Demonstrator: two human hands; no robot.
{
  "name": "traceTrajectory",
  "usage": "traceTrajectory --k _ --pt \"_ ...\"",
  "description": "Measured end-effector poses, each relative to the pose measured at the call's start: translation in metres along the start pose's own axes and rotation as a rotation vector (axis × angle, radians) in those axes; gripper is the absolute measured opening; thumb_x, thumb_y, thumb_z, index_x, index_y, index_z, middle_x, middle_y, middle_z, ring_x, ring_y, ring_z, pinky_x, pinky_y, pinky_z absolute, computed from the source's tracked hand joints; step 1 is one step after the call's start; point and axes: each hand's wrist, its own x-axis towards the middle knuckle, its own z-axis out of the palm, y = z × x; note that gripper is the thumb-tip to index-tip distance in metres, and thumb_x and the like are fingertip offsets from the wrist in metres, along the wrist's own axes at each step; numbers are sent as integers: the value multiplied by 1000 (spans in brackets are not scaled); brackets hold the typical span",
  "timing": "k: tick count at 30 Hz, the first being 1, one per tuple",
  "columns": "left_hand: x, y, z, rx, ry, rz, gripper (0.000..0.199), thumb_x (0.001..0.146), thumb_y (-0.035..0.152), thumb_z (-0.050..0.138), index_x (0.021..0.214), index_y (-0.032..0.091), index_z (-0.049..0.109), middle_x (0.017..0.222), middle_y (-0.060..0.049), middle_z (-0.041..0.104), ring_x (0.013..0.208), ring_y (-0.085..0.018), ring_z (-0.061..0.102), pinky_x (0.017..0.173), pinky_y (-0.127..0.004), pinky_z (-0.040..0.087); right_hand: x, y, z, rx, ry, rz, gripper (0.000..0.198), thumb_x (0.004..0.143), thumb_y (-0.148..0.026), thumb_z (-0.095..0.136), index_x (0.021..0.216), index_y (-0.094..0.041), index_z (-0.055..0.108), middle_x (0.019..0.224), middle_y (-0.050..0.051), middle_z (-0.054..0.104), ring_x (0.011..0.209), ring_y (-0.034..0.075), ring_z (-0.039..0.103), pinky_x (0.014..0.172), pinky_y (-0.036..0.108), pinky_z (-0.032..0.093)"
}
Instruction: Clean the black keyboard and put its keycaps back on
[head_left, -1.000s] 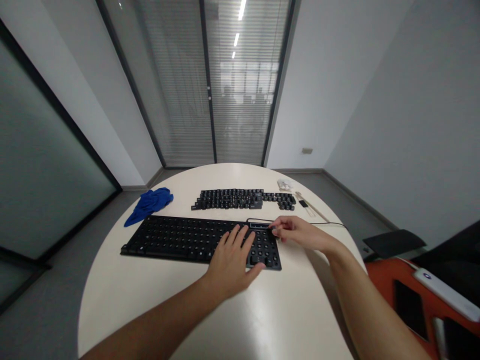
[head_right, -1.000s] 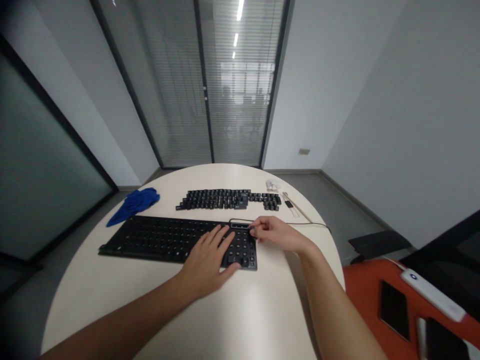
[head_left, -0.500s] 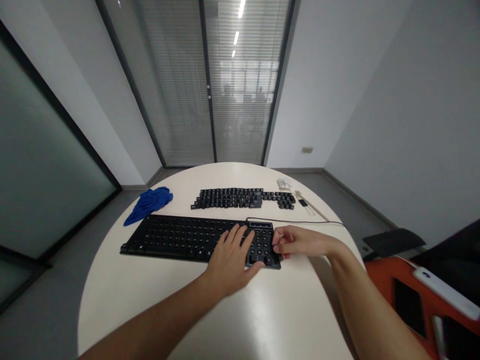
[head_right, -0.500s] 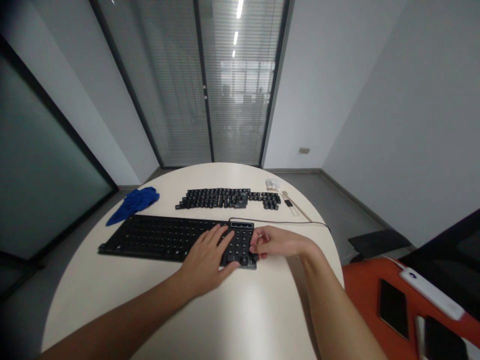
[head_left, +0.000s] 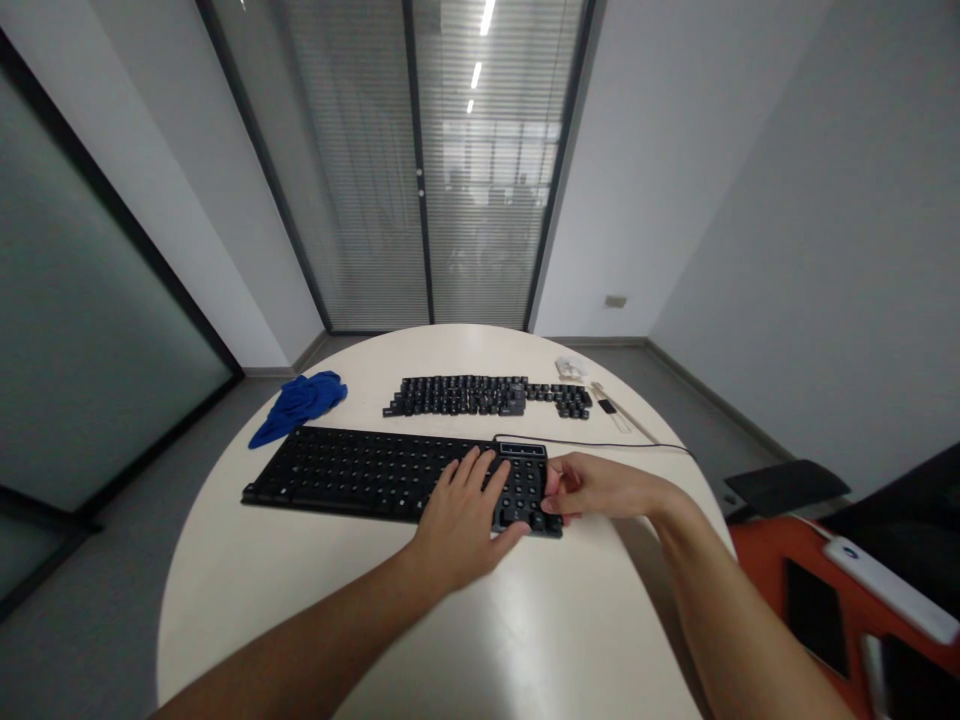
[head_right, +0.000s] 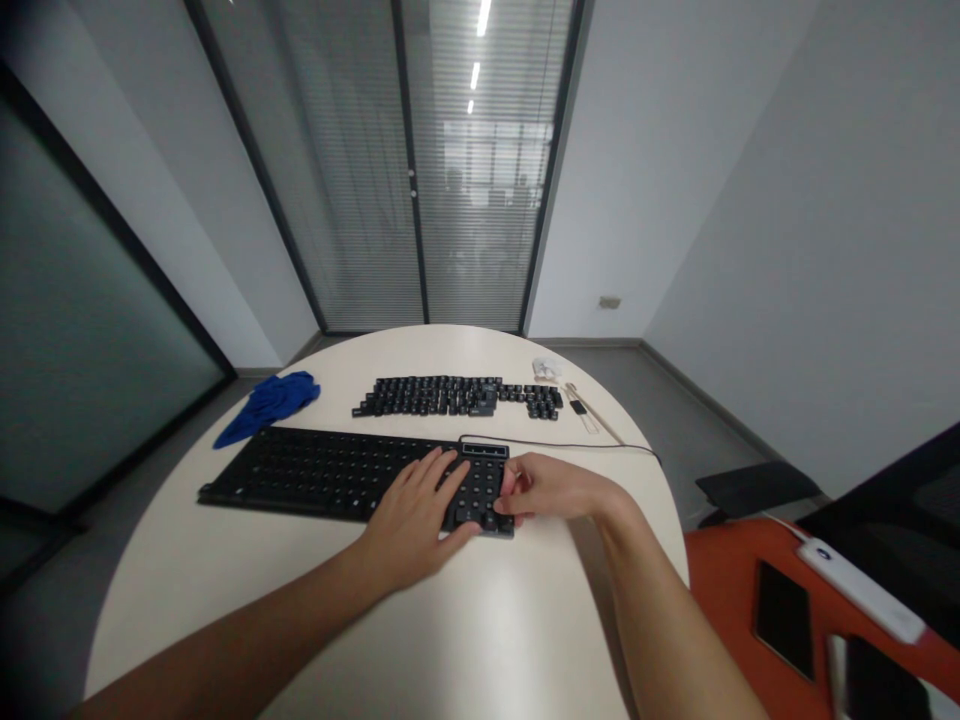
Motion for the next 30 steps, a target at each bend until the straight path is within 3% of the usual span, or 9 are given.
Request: traceTrajectory --k 13,17,21,25,30 --pt "1 3 4 -3 84 23 70 88 54 63 143 13 49 149 -19 49 139 -39 40 115 -58 32 2 3 3 118 -4 35 41 72 -50 80 71 -15 60 61 0 66 55 11 57 55 22 42" --pt "5 6 -2 -52 138 237 49 91 38 63 133 14 56 136 -14 58 129 -32 48 113 -50 37 2 7 0 125 -22 30 40 72 -49 81 74 -15 61 63 1 68 57 11 59 57 22 45" --pt "8 10 -8 -84 122 440 25 96 26 56 120 19 63 111 -7 66 104 -23 58 97 -41 47 3 8 -1 80 23 31 39 70 -48 83 72 -15 61 60 1 68 56 12 60 55 22 44" --pt "7 10 -8 -62 73 488 26 97 21 54 122 22 62 106 -5 66 97 -21 58 87 -37 50 3 10 -3 107 22 12 38 71 -47 81 71 -16 60 63 1 69 58 13 60 55 23 44" --pt "6 10 -8 -59 33 454 29 96 23 56 124 23 62 111 -5 64 99 -21 58 84 -37 50 -2 8 -7 62 -6 -25 28 77 -41 75 75 -15 65 68 1 69 62 12 59 62 24 45"
